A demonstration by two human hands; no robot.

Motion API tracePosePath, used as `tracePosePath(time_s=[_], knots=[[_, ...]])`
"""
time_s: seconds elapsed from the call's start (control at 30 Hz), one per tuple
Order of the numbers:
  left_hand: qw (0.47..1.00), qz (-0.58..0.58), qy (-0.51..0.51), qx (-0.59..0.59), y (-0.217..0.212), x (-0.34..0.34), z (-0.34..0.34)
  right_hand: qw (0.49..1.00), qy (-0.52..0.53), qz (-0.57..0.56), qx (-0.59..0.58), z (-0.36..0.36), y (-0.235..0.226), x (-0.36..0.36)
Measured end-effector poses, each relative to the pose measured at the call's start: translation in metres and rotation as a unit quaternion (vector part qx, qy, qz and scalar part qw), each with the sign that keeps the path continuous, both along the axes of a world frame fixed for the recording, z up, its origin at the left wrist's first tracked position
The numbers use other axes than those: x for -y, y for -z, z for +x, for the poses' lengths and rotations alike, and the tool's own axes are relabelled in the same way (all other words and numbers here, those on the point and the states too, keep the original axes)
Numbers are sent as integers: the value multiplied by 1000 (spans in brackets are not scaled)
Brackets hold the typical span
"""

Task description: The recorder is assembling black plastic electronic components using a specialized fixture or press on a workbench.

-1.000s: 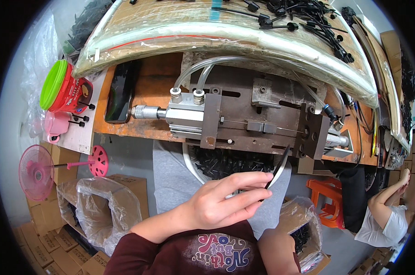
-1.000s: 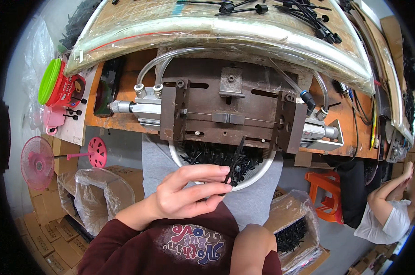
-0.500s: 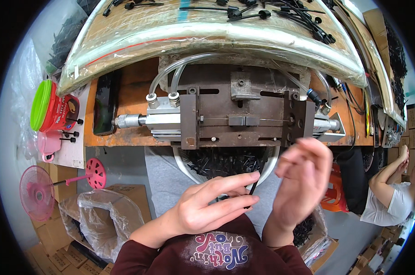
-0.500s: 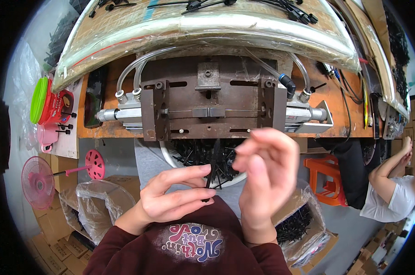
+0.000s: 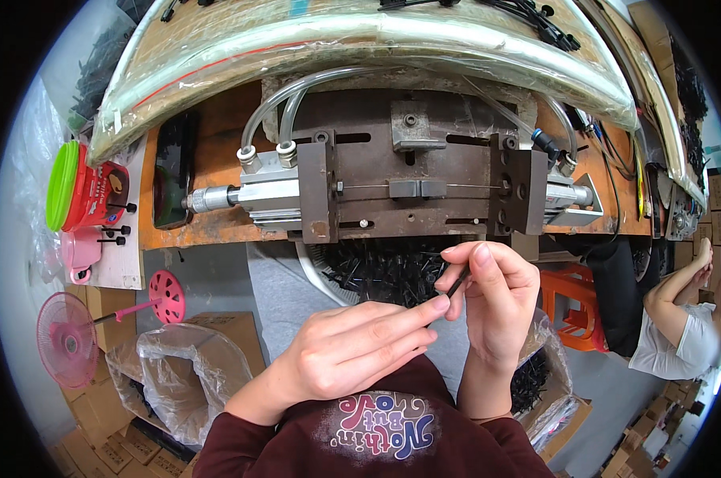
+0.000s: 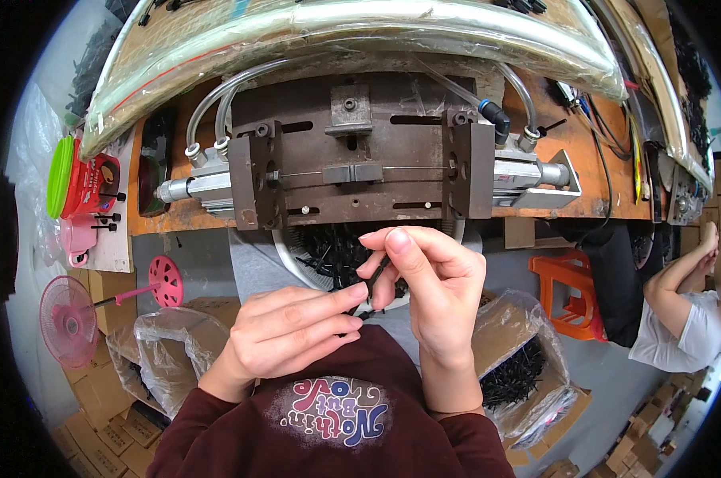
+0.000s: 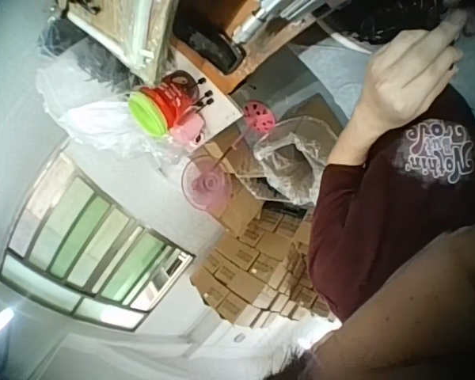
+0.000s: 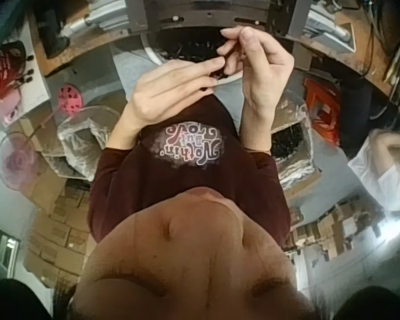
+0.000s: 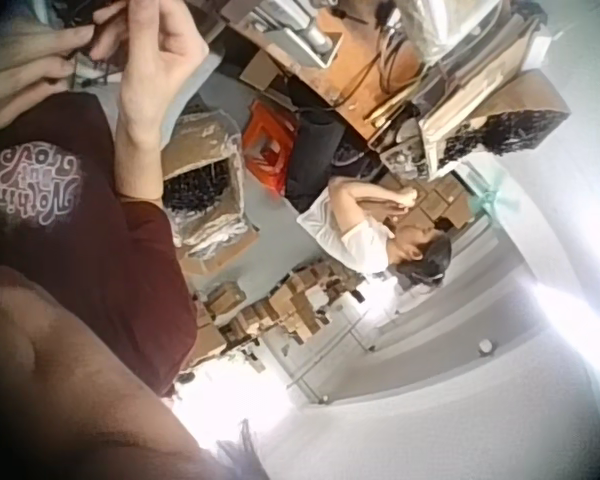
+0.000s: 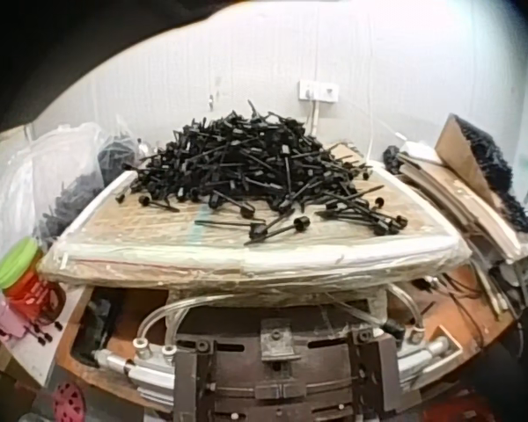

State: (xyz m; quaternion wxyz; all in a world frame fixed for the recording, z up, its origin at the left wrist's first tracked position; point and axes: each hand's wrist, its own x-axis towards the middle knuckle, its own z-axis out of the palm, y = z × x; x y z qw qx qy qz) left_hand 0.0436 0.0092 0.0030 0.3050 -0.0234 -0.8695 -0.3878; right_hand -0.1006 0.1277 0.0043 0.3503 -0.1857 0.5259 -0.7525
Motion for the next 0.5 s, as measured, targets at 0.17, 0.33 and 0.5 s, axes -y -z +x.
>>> tracePosePath(time_s=[0.17, 0.33, 0.5], knots=[[1000, 5, -5, -7, 0, -1, 5, 1000, 25, 4, -9, 8, 3, 1], [999, 45, 2, -10, -5, -3, 8, 999, 50, -1, -1, 0, 4, -1], [1000, 13, 1, -3, -1, -2, 5, 997, 20, -37, 60, 12, 7, 1]])
